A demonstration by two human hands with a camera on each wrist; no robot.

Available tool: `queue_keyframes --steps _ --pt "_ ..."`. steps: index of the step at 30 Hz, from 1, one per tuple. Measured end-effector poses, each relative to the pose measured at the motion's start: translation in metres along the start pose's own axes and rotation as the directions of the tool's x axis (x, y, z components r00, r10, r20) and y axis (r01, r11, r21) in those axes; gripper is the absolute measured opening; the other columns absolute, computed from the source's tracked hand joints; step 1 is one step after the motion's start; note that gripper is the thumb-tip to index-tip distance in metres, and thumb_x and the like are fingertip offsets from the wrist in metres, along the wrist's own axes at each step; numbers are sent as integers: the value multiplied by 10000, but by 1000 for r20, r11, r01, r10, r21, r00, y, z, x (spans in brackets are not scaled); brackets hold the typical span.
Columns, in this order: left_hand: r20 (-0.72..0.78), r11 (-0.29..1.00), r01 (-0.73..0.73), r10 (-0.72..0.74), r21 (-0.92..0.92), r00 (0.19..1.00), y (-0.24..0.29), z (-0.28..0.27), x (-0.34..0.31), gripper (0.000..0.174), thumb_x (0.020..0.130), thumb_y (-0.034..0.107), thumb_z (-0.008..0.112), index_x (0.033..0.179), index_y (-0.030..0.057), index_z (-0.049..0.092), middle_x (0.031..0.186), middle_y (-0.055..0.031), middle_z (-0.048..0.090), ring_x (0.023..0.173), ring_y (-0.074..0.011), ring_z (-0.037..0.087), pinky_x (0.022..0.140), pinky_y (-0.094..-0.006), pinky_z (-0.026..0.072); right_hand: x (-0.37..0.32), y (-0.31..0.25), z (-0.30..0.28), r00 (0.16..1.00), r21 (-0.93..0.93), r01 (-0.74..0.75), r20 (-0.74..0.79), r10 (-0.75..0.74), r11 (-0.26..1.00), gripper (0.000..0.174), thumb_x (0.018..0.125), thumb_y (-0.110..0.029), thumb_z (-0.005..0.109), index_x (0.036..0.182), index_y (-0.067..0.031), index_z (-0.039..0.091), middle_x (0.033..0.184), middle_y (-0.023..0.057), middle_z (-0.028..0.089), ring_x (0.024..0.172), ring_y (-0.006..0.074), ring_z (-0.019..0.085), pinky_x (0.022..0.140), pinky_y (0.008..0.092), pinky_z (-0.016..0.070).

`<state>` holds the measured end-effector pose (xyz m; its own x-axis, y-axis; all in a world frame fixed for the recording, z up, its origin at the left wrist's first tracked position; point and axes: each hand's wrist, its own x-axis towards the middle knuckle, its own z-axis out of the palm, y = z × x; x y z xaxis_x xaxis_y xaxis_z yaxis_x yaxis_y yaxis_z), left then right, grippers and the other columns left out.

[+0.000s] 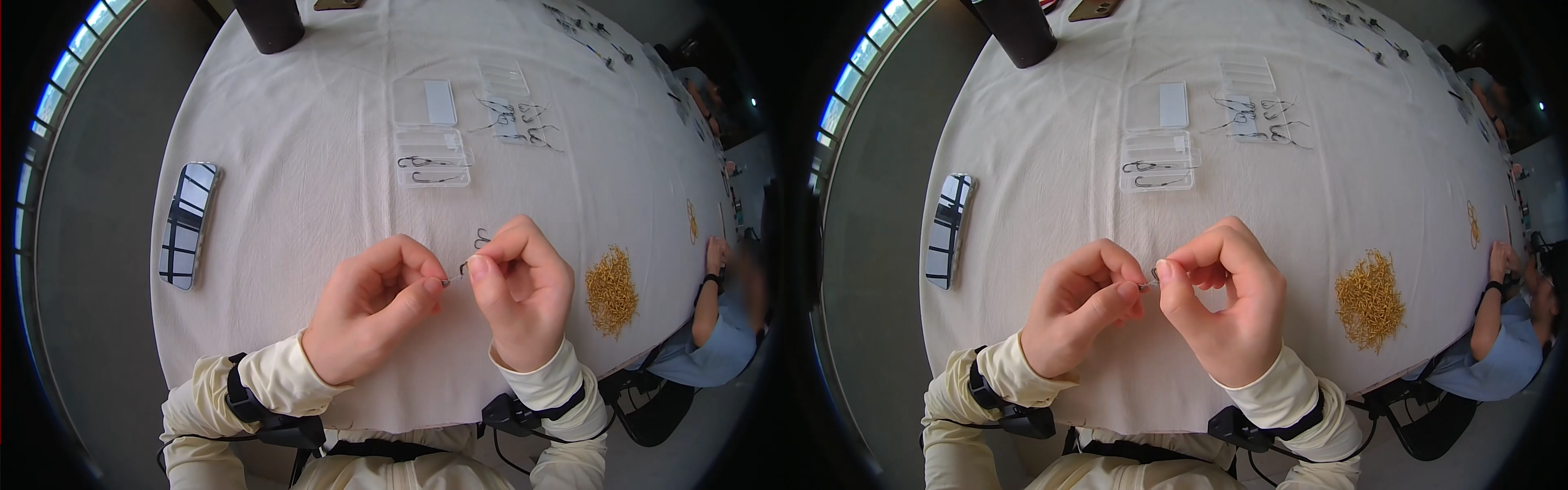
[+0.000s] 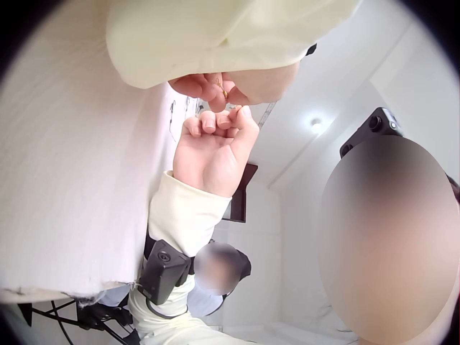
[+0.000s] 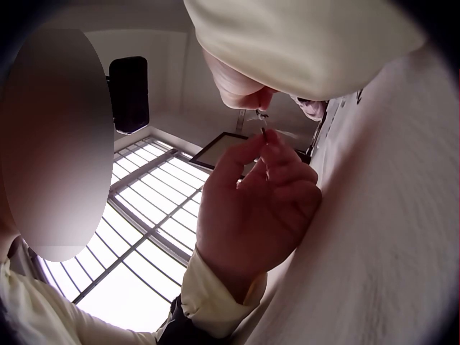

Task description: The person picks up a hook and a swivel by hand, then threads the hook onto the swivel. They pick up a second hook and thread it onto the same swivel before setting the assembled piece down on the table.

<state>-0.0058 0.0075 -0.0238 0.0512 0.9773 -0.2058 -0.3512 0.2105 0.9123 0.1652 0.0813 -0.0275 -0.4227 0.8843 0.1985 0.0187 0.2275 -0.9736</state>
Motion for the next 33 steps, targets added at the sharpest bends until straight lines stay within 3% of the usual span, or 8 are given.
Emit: queue_keyframes --steps 8,13,18,24,26,33 --pt "11 1000 -11 11 16 1000 -1 1 0 90 973 67 581 1022 -8 584 930 -14 605 850 -81 584 778 -241 480 1 0 0 1000 -38 10 -8 -10 999 129 848 -16 709 805 -29 588 791 6 531 697 78 481 646 238 415" --pt "27 999 10 -11 32 1000 -1 1 0 99 977 78 586 1022 -10 588 933 -17 610 854 -80 585 777 -241 480 2 4 -1 989 35 -139 -40 140 990 149 851 -32 717 799 -25 578 751 -11 524 682 59 469 642 230 410" --pt "21 999 -3 2 40 1000 -2 1 0 91 981 75 576 1024 -5 581 920 -20 612 837 -81 592 762 -240 480 2 3 -1 989 40 -147 -27 148 988 156 852 -43 719 794 -27 575 738 -19 522 677 53 458 635 227 407" --pt "-17 1000 13 -13 19 1000 -2 2 2 75 989 64 561 1035 5 563 854 -10 611 783 -76 607 699 -229 479 3 4 -1 987 24 -157 -29 158 987 160 849 -47 720 785 -26 575 728 -22 521 668 51 453 625 228 404" --pt "-61 998 -21 25 59 998 -4 4 2 100 1011 122 557 1060 34 561 764 -31 638 664 -67 562 612 -222 443 4 5 -1 987 22 -155 -33 156 988 161 849 -50 720 782 -26 576 723 -23 522 663 51 453 620 228 403" --pt "-58 996 -51 56 69 997 -3 6 2 79 1010 106 552 1051 41 534 760 -46 640 653 -73 560 600 -224 444 5 7 -2 978 42 -201 -46 203 979 174 865 -87 719 777 -28 582 686 -37 537 645 36 437 598 219 386"
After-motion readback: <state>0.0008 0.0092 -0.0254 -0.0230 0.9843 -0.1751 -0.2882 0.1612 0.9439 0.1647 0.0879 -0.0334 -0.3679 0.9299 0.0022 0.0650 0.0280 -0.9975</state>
